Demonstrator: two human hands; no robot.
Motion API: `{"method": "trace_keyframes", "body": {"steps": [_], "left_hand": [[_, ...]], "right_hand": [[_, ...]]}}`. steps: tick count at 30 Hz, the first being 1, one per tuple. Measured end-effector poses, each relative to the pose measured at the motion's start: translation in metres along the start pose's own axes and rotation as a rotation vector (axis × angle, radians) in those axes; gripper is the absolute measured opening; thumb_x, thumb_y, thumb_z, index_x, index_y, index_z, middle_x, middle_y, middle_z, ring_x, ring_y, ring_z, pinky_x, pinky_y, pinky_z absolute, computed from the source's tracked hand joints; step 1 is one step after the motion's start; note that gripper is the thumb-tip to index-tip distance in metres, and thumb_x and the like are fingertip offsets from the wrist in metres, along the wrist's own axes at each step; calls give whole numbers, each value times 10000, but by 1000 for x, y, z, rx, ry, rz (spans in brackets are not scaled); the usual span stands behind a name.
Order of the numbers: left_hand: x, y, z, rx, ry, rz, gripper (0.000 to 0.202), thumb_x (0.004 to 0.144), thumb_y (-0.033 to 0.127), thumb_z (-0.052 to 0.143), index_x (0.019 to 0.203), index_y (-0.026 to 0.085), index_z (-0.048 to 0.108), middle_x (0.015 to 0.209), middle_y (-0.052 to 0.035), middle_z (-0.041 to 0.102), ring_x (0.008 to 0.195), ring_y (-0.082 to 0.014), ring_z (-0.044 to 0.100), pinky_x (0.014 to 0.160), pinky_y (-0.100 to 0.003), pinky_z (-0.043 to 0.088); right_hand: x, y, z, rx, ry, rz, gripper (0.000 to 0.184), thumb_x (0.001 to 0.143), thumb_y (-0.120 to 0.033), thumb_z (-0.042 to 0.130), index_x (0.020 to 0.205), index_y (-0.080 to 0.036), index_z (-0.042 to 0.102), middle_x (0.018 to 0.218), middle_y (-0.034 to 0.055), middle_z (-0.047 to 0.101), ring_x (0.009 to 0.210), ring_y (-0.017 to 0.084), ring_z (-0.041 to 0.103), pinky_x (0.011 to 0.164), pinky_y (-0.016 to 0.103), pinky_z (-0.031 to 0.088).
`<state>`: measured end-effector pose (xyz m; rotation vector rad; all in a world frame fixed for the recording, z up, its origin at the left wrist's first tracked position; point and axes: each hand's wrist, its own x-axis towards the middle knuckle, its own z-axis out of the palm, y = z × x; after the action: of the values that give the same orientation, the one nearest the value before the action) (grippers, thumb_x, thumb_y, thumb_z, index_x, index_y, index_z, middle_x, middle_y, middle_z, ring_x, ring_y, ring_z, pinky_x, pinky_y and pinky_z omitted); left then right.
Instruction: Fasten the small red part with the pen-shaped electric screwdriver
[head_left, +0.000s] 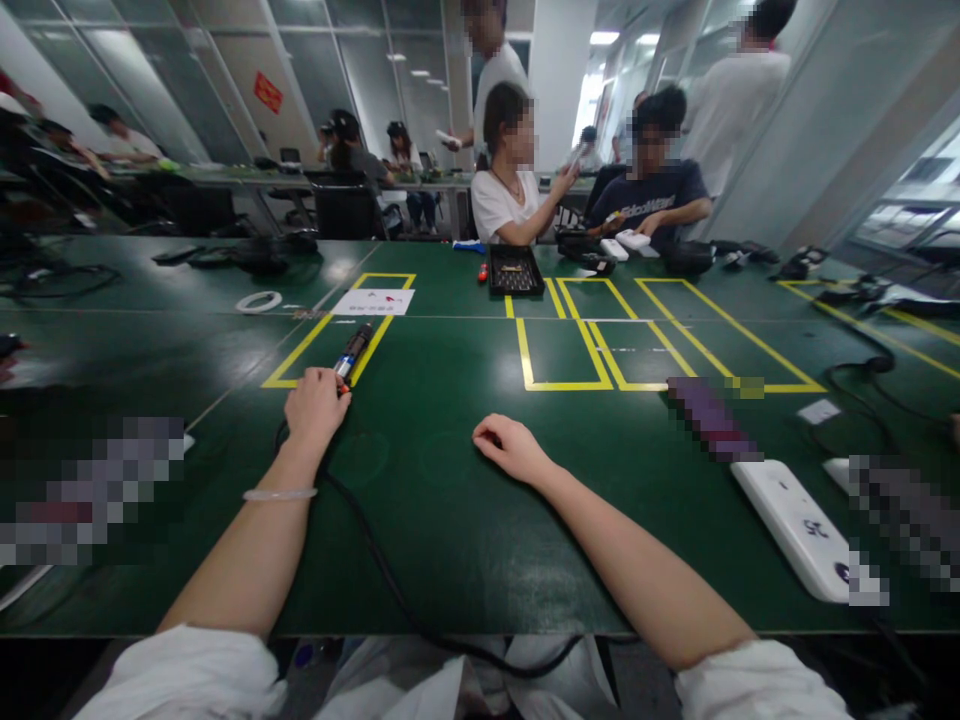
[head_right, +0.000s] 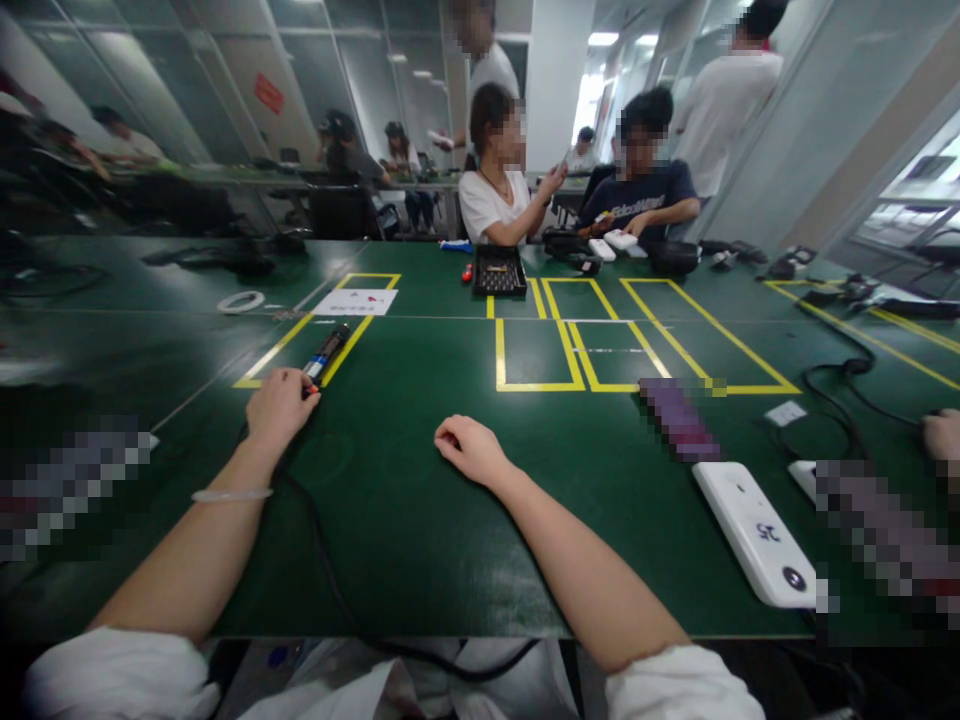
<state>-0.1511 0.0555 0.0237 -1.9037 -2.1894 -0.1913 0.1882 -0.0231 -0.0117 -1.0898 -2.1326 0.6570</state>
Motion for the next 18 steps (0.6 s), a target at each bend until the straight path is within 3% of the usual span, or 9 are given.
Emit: {"method": "trace_keyframes", "body": {"steps": [4, 8, 13, 18], "left_hand": [[-3, 5, -4, -11, 43, -11, 362, 928, 362, 357, 1095, 135, 584, 1142, -177, 575, 1008, -322, 573, 818, -411, 453], [-11, 26, -9, -207, 64, 170, 355, 939, 377, 359, 1115, 165, 582, 1096, -124, 623, 984, -273, 593, 843, -374, 454], [-36, 74, -15, -595, -193, 598, 336, 931, 407, 425, 1105, 206, 630, 1100, -59, 640, 986, -188, 602, 888, -297, 457], [-60, 106, -19, -839, -482, 691, 388, 908, 424, 486, 1221, 218, 588, 1051, -49, 649, 922, -164, 618, 821, -277, 486]], "right_hand": [[0, 0, 0, -5, 0, 3, 80, 886, -181, 553, 837, -193, 616, 797, 15, 590, 749, 144, 530, 696, 258, 399], [0, 0, 0, -2, -2, 1, 78, 891, -191, 548, 845, -194, 611, 809, 19, 598, 758, 146, 540, 705, 261, 408], [-1, 1, 2, 50, 10, 15, 89, 878, -190, 556, 956, -198, 599, 821, 9, 599, 752, 141, 551, 714, 261, 426], [-1, 2, 4, 117, 3, 9, 322, 837, -199, 616, 1147, -209, 529, 902, 1, 611, 734, 126, 553, 710, 254, 441]]}}
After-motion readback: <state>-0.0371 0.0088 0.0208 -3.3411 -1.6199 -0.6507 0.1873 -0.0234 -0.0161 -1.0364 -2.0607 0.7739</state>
